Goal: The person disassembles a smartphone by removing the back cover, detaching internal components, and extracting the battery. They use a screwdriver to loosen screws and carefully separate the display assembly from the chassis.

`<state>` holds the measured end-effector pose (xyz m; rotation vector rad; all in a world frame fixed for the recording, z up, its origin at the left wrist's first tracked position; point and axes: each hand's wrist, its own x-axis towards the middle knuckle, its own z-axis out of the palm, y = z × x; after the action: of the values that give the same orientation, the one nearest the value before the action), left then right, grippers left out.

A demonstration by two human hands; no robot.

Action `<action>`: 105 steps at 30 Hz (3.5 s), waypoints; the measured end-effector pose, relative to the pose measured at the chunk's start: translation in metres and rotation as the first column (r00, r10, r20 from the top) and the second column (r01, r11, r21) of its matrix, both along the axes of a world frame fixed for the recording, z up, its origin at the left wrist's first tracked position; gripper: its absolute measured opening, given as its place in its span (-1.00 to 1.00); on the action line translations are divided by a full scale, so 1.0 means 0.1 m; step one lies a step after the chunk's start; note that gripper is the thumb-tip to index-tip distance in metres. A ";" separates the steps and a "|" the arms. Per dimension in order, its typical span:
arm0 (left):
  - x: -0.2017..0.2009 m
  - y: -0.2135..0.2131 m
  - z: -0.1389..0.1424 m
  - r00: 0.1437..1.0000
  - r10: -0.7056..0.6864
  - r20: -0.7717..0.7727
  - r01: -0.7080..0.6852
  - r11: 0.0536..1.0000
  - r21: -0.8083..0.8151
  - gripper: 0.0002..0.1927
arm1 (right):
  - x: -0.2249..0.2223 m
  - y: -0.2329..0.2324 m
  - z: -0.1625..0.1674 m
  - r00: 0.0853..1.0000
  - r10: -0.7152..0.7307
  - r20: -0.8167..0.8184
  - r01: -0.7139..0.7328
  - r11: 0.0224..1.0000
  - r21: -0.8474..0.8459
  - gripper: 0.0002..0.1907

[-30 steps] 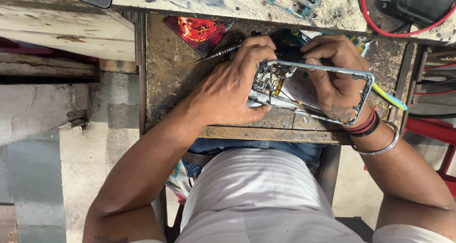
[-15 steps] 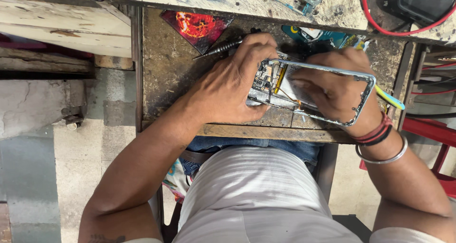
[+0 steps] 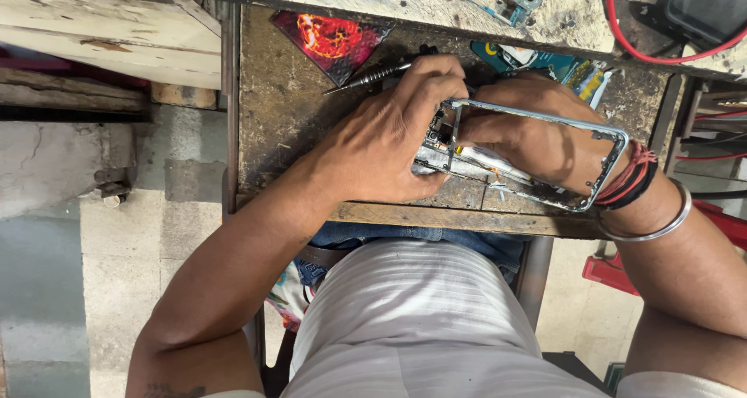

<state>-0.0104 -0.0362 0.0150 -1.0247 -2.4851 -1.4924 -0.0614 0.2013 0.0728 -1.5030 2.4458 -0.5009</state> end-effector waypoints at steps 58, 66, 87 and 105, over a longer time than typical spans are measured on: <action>0.63 -0.66 0.42 0.866 0.446 -0.227 -0.493 0.839 -0.230 -0.51 | -0.01 0.12 0.14 0.962 -0.067 -0.263 0.075 0.997 0.021 -0.69; 0.59 -0.53 0.40 0.888 0.387 -0.248 -0.458 0.794 -0.400 -0.47 | -0.17 -0.01 0.14 0.994 -0.093 0.056 0.082 0.981 0.173 -0.78; 0.62 -0.28 0.36 0.847 0.385 -0.366 -0.484 0.843 -0.235 -0.63 | 0.65 0.11 0.36 0.826 -0.429 -0.365 0.528 0.817 0.233 -0.04; 0.64 -0.02 0.45 0.915 0.286 -0.283 -0.356 0.905 -0.235 -0.64 | 0.94 0.14 0.42 0.808 -0.238 -0.539 0.396 0.897 0.197 -0.61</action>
<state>0.0540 -0.0378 0.0600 -0.7198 -2.5723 -0.8804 0.0330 0.2154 0.1150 -1.2015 3.0243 0.2625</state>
